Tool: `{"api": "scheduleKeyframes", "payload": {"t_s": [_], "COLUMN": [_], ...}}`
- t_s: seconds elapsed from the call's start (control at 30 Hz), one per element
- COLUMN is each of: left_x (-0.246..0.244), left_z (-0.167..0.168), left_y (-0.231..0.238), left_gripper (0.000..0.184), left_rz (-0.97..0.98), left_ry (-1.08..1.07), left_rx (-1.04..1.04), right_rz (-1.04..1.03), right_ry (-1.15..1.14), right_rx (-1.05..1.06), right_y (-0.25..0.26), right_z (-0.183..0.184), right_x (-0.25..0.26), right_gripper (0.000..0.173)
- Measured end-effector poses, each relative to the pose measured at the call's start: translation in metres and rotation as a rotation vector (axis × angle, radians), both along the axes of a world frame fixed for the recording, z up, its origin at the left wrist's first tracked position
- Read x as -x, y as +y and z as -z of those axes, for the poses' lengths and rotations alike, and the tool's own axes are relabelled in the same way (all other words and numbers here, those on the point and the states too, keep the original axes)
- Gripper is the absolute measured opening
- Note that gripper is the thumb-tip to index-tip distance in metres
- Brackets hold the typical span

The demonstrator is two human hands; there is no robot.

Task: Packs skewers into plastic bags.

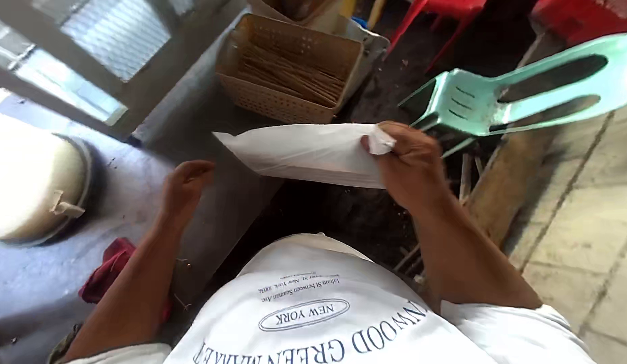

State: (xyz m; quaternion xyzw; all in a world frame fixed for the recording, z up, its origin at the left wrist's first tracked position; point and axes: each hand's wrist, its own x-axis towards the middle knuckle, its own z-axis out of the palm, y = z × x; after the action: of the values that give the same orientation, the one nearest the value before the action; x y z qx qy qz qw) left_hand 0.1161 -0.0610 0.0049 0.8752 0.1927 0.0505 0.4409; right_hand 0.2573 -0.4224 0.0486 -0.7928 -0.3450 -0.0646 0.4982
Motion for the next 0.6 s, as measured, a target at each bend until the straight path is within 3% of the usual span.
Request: {"api": "scheduleKeyframes", "payload": {"t_s": [0.1, 0.2, 0.3, 0.43, 0.6], "left_x": [-0.007, -0.033, -0.066, -0.11, -0.142], "left_z": [0.022, 0.032, 0.045, 0.055, 0.075], "left_y": [-0.011, -0.038, -0.066, -0.113, -0.142], "left_gripper": [0.024, 0.023, 0.025, 0.027, 0.028], "left_rz": [0.015, 0.148, 0.346, 0.536, 0.519], "left_ry": [0.056, 0.08, 0.038, -0.078, -0.054], "left_rx": [-0.086, -0.247, -0.375, -0.485, -0.578], "right_rz": [0.144, 0.34, 0.452, 0.473, 0.446], "right_ry": [-0.03, -0.031, 0.071, 0.336, 0.477], "right_rx": [-0.038, 0.15, 0.376, 0.499, 0.508], "right_y": [-0.077, -0.13, -0.152, -0.174, -0.207], "right_z": [-0.007, 0.008, 0.064, 0.161, 0.24], "right_x": [0.008, 0.013, 0.003, -0.018, -0.026], "right_gripper": [0.02, 0.026, 0.027, 0.02, 0.021]}}
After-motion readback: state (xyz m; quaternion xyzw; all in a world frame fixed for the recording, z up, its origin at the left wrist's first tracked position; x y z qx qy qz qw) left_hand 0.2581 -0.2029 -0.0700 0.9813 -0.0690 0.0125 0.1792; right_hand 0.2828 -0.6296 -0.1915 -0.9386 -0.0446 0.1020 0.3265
